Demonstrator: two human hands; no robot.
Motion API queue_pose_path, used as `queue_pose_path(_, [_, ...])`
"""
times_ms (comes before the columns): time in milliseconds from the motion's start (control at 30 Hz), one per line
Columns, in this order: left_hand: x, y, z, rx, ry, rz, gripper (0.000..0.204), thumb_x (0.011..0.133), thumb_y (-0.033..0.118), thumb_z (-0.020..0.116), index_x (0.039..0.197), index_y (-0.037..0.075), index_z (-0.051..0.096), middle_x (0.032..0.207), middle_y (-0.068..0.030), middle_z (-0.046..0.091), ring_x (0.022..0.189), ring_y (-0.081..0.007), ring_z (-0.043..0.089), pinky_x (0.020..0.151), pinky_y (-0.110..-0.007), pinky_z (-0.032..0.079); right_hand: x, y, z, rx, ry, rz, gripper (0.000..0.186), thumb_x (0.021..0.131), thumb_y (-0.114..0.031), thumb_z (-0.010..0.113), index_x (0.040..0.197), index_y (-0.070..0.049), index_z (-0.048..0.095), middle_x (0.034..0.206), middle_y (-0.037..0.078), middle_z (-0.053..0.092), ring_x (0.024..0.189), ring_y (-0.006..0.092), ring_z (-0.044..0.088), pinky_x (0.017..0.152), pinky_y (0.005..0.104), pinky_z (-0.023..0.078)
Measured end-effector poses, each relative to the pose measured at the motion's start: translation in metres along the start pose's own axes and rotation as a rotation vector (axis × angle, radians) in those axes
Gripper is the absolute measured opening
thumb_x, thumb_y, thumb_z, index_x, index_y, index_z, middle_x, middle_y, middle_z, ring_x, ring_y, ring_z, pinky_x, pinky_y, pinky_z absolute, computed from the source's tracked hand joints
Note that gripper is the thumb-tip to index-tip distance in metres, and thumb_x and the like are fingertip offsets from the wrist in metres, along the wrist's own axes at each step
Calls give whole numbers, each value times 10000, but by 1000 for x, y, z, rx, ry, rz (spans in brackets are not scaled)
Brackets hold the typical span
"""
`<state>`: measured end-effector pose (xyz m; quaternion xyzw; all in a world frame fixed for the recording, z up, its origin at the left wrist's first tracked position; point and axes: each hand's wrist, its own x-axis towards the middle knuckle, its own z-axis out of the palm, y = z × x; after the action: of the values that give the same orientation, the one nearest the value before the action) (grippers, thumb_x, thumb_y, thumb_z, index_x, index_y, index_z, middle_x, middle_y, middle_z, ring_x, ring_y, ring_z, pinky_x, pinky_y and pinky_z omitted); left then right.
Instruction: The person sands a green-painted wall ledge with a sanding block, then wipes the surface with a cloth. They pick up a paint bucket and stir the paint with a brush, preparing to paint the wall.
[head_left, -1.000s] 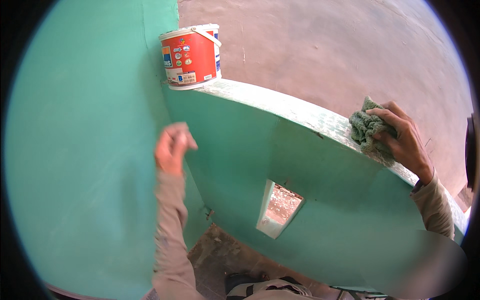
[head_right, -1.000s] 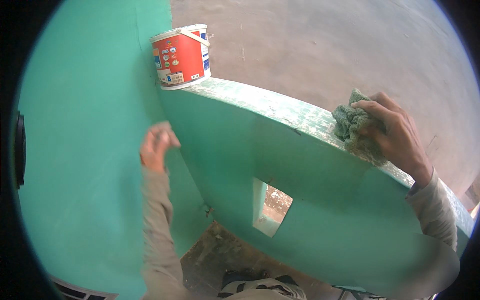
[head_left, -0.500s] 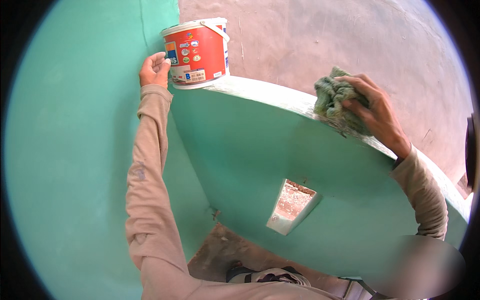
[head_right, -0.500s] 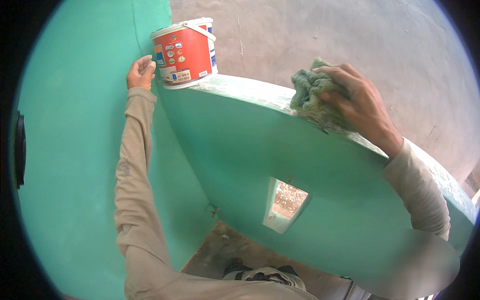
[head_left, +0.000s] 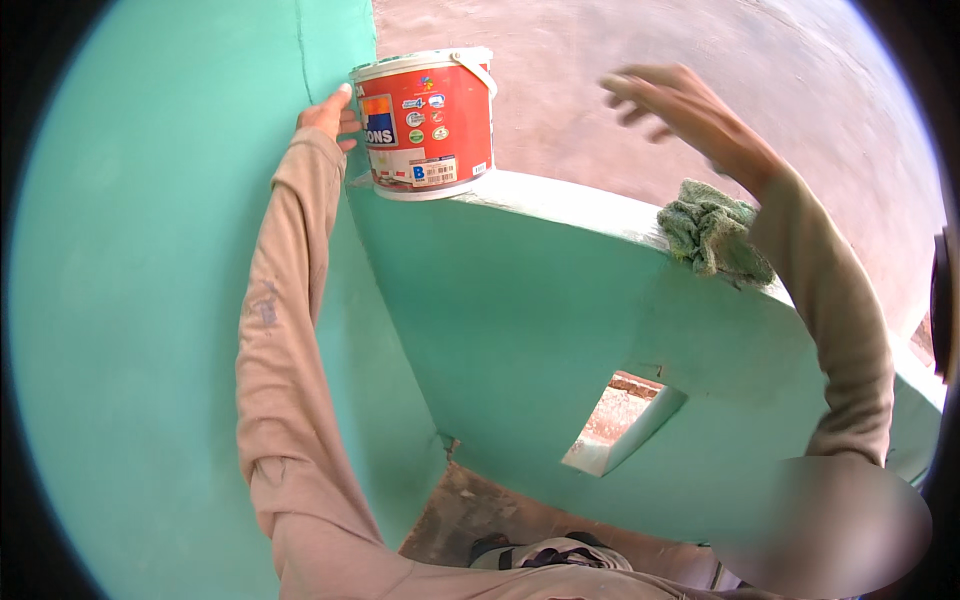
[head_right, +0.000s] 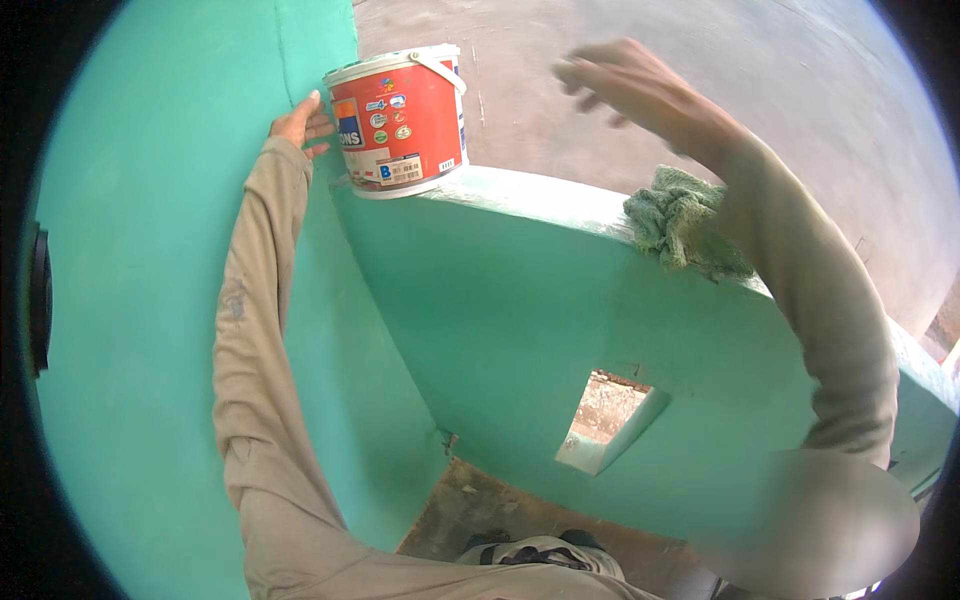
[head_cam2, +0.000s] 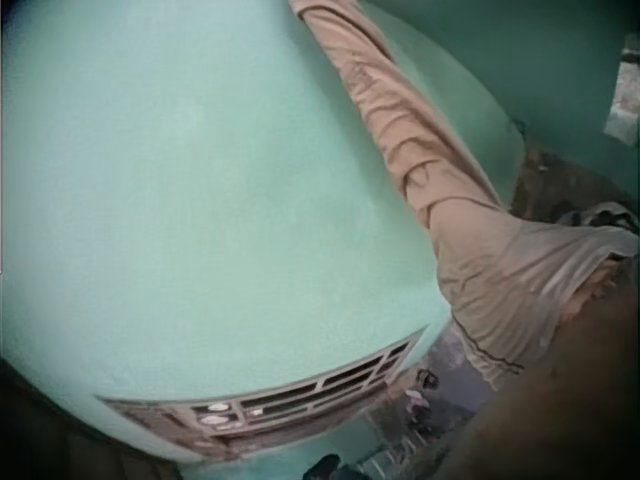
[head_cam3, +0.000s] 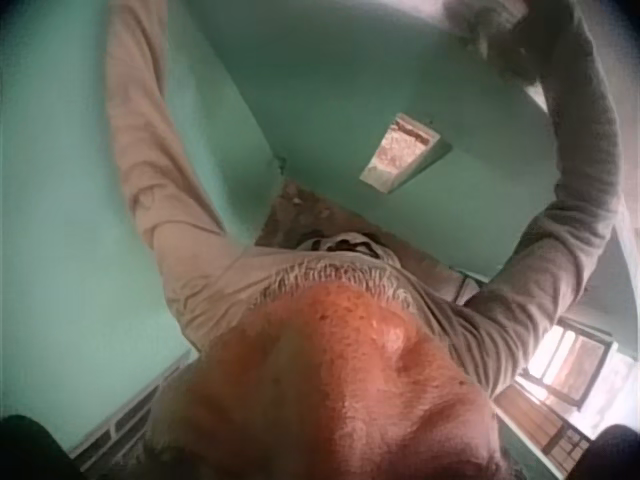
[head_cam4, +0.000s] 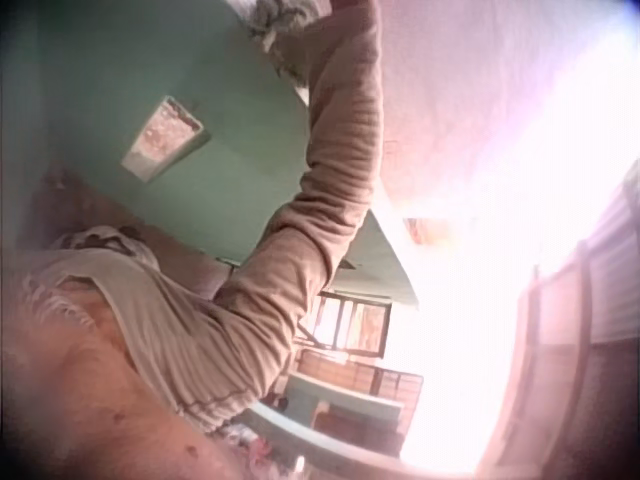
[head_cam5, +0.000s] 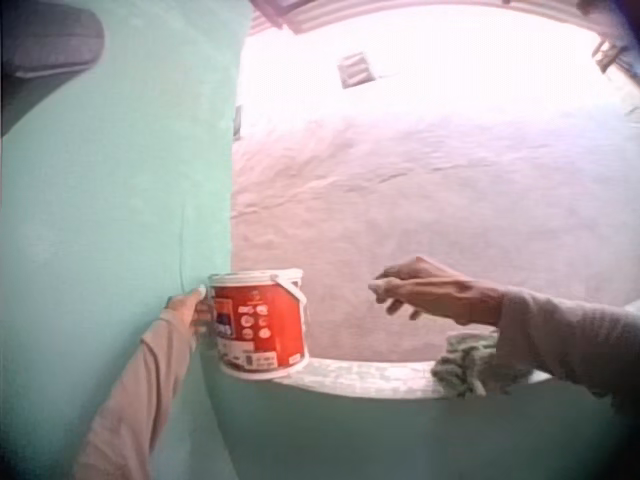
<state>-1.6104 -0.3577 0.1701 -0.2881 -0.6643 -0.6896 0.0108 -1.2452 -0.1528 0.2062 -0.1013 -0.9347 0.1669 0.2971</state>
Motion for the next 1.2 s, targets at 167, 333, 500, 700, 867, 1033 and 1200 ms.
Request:
queue_pose_path(167, [32,24,-4,-81,39,-99,710,852,521,657,1265,-47,550,1100,-129,627,853,-168,609,647,-301,516,112,-19,56,427,-20,137,713,920,-529,550,1267,92,508,1082,238,573,1054,256,596,752,405,570])
queue_pose_path(333, [51,37,-4,-65,-77,-173,706,799,464,751,1211,-75,555,889,-53,628,646,-73,553,473,-193,451,153,-33,80,556,4,295,617,922,-468,589,1206,76,526,962,163,591,909,192,645,729,420,573])
queue_pose_path(500, [53,47,-9,25,-124,-159,613,792,407,775,1122,-77,595,798,-39,639,557,-24,519,410,-142,432,159,-37,79,618,-21,344,426,915,-373,629,1114,3,594,885,92,619,795,161,666,727,410,566])
queue_pose_path(700, [58,50,-5,12,-168,-216,423,844,366,735,936,-34,635,719,-58,657,456,-8,508,367,-123,416,164,-41,81,706,0,378,238,911,-241,634,1043,-47,594,870,71,677,679,142,686,671,403,564])
queue_pose_path(867, [45,52,18,-4,-26,-139,361,841,332,748,892,-7,636,682,-37,643,454,-28,529,374,-133,431,171,-36,82,763,31,420,194,912,-187,631,1037,-48,578,897,86,704,662,148,696,638,383,570])
queue_pose_path(1033, [40,55,8,-21,45,-93,307,853,304,740,889,13,650,667,-24,635,445,-41,524,376,-146,433,173,-44,96,820,171,375,238,904,-212,651,1020,-14,587,825,79,651,651,126,662,656,361,626])
queue_pose_path(1200, [59,45,8,-31,-48,-1,311,854,344,739,862,45,657,601,-10,612,432,-32,504,371,-137,411,211,-4,98,1024,34,361,214,944,-196,584,1087,-36,579,976,98,638,841,174,630,638,413,600])
